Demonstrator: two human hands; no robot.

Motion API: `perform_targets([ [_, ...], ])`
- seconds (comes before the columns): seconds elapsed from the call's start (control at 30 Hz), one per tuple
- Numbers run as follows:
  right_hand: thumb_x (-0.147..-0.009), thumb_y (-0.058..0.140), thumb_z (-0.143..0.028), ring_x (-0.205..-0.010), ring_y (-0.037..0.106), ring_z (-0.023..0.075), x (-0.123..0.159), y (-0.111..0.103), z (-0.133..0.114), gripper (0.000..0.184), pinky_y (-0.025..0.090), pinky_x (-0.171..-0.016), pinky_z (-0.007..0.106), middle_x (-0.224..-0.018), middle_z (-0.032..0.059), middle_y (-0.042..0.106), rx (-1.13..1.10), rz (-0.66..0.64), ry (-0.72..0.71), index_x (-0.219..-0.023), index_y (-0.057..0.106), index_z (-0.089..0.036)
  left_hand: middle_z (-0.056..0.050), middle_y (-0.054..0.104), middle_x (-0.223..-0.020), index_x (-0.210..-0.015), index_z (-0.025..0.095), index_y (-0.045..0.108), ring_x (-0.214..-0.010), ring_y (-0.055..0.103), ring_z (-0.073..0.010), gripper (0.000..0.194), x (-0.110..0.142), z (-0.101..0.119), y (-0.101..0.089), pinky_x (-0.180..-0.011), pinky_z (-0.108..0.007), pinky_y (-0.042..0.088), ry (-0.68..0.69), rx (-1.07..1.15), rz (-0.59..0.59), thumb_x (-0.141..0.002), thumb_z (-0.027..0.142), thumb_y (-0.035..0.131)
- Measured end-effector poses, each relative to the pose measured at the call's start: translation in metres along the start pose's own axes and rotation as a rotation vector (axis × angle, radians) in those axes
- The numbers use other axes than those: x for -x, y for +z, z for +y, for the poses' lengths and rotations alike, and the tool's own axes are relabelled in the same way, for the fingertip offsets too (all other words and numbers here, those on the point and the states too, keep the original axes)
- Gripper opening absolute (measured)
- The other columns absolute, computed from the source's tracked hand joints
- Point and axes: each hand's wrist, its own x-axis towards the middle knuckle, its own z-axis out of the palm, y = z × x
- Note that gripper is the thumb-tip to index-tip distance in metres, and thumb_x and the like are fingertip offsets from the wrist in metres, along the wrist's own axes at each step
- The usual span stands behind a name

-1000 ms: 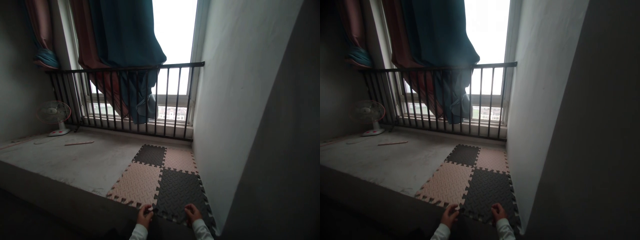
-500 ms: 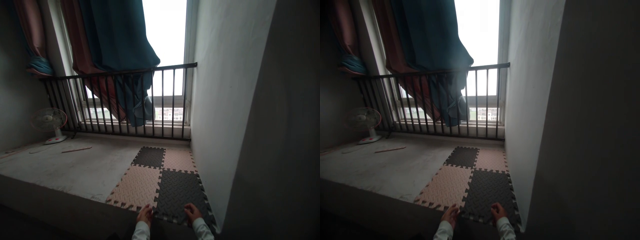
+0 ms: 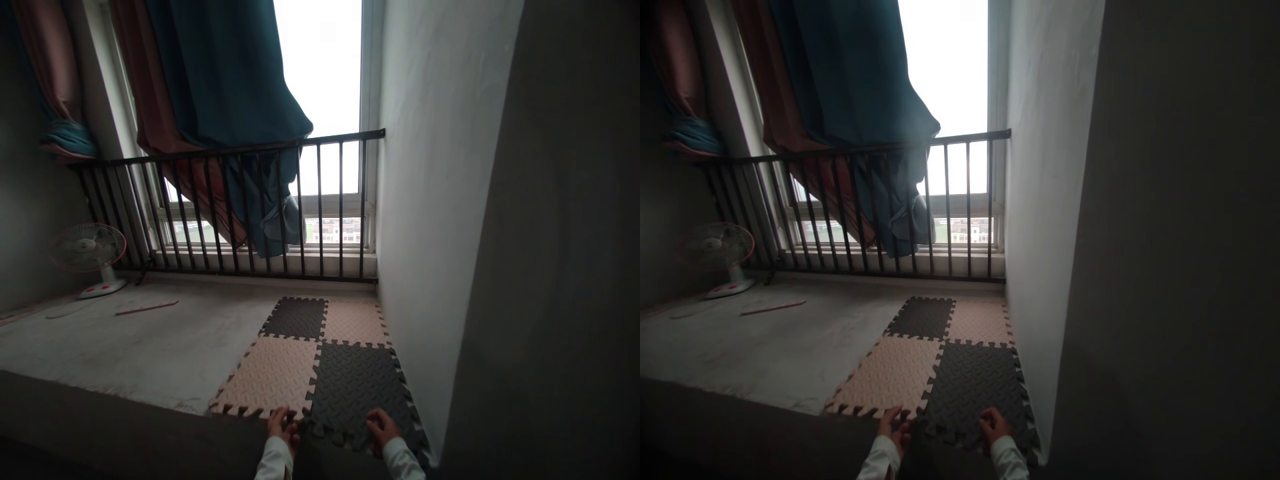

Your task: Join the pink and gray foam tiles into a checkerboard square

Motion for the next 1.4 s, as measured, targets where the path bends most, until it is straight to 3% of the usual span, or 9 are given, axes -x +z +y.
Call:
perform_targets([
  [0.13,-0.051,0.057,-0.025,-0.047,0.048,0.0096,-0.001,0.002,0.004,0.009,0.039,-0.05,0.02,-0.046,-0.0049,0.052,0.014,0.001,-0.003,-0.057,0.059,-0.019,0.006,0.049,-0.065,-0.106,0.031,0.04,-0.038,0.041,-0.0044,0.043,0.005,0.013,0.008,-0.037,-0.017,0.026,0.013,0.017,-0.128,-0.065,0.038,0.05],
  [0.27,-0.051,0.056,-0.026,-0.051,0.051,0.0112,-0.002,0.004,0.009,0.009,0.04,-0.053,0.021,-0.051,-0.0031,0.057,0.024,0.018,-0.027,-0.057,0.059,-0.02,0.003,0.054,-0.069,-0.109,0.028,0.041,-0.04,0.043,-0.0038,0.046,0.003,0.041,0.021,-0.038,-0.015,0.026,0.129,-0.109,-0.193,-0.066,0.039,0.05],
  [0.43,-0.053,0.057,-0.026,-0.054,0.053,0.0122,-0.003,0.001,0.009,0.008,0.04,-0.055,0.022,-0.055,-0.002,0.059,0.084,-0.011,-0.043,-0.059,0.059,-0.02,-0.001,0.059,-0.071,-0.084,0.018,0.053,-0.055,0.054,-0.0104,0.027,-0.011,0.081,0.032,-0.048,-0.021,0.041,0.51,-0.554,-0.183,-0.063,0.035,0.055],
  [0.53,-0.055,0.055,-0.025,-0.056,0.054,0.012,-0.004,0.0,0.009,0.009,0.041,-0.057,0.021,-0.058,-0.0014,0.06,0.111,-0.036,-0.055,-0.061,0.059,-0.019,-0.001,0.063,-0.078,-0.082,0.019,0.057,-0.07,0.059,-0.0128,0.023,-0.018,0.09,0.031,-0.068,-0.024,0.044,0.766,-0.775,-0.116,-0.059,0.017,0.058],
  [0.6,-0.056,0.053,-0.024,-0.056,0.054,0.0113,-0.004,0.0,0.009,0.01,0.041,-0.057,0.021,-0.057,-0.0022,0.059,0.138,-0.048,-0.041,-0.062,0.06,-0.019,-0.002,0.065,-0.082,-0.082,0.019,0.058,-0.073,0.06,-0.0133,0.025,-0.022,0.09,0.029,-0.071,-0.023,0.044,0.844,-0.87,-0.048,-0.059,0.009,0.056],
  [0.77,-0.058,0.052,-0.021,-0.055,0.052,0.0106,-0.007,0.001,0.008,0.009,0.04,-0.054,0.02,-0.052,-0.0043,0.054,0.235,-0.074,0.05,-0.063,0.059,-0.019,-0.002,0.065,-0.069,-0.083,0.02,0.061,-0.07,0.061,-0.0158,0.018,-0.029,0.098,0.022,-0.063,-0.023,0.044,0.864,-0.909,0.104,-0.067,0.021,0.054],
  [1.0,-0.057,0.054,-0.012,-0.055,0.051,0.009,-0.012,0.003,-0.003,0.007,0.039,-0.054,0.018,-0.052,-0.0052,0.053,0.337,-0.062,0.137,-0.056,0.053,-0.018,-0.003,0.065,-0.075,-0.08,0.019,0.06,-0.071,0.06,-0.0164,0.023,-0.041,0.14,0.007,-0.067,-0.025,0.045,0.955,-0.647,0.098,-0.064,0.033,0.053],
  [1.2,-0.061,0.054,-0.013,-0.048,0.048,0.0071,-0.008,0.008,-0.011,0.012,0.037,-0.05,0.017,-0.047,-0.0075,0.046,0.416,-0.012,0.223,-0.056,0.045,-0.02,0.0,0.063,-0.066,-0.082,0.02,0.059,-0.07,0.06,-0.0172,0.033,-0.033,0.168,-0.009,-0.065,-0.027,0.047,0.856,-0.521,0.204,-0.06,0.043,0.056],
  [1.4,-0.061,0.058,-0.016,-0.049,0.047,0.0075,-0.007,0.008,-0.023,0.023,0.037,-0.05,0.017,-0.048,-0.0073,0.046,0.51,0.012,0.236,-0.053,0.037,-0.02,0.002,0.058,-0.056,-0.067,0.02,0.058,-0.066,0.058,-0.0177,0.019,-0.018,0.202,-0.024,-0.065,-0.031,0.049,0.767,-0.352,0.344,-0.053,0.032,0.062],
])
